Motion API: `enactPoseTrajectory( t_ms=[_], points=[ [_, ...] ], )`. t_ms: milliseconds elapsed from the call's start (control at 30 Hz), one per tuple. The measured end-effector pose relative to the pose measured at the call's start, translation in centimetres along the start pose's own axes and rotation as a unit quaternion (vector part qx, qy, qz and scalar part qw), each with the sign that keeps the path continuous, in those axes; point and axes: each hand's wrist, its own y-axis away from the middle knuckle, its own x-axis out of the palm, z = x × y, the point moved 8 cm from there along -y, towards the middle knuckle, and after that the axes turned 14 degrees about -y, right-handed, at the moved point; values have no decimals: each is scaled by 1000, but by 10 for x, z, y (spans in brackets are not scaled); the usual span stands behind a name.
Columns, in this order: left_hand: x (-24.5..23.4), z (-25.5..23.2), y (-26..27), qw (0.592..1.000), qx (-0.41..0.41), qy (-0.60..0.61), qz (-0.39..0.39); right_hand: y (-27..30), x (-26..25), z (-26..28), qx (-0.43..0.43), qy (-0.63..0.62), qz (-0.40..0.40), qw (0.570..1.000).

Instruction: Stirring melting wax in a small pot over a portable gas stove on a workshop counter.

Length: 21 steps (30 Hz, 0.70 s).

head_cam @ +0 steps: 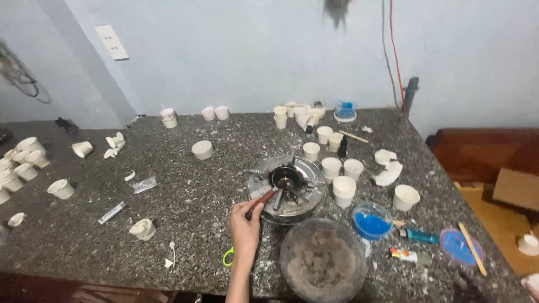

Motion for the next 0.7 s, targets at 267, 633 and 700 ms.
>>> enactPoseTrajectory(
  t_ms=[267, 633, 700],
  points=[
    [-5, -7, 7, 1000, -4, 12, -1, -18, -5, -33, -1, -41, -20, 999],
    [9, 9, -2, 999, -8, 37, -2, 29, 74, -4, 228, 48, 136, 963],
    [8, 8, -3, 999, 17, 26, -22, 37, 81, -12, 299, -30, 170, 939]
  ],
)
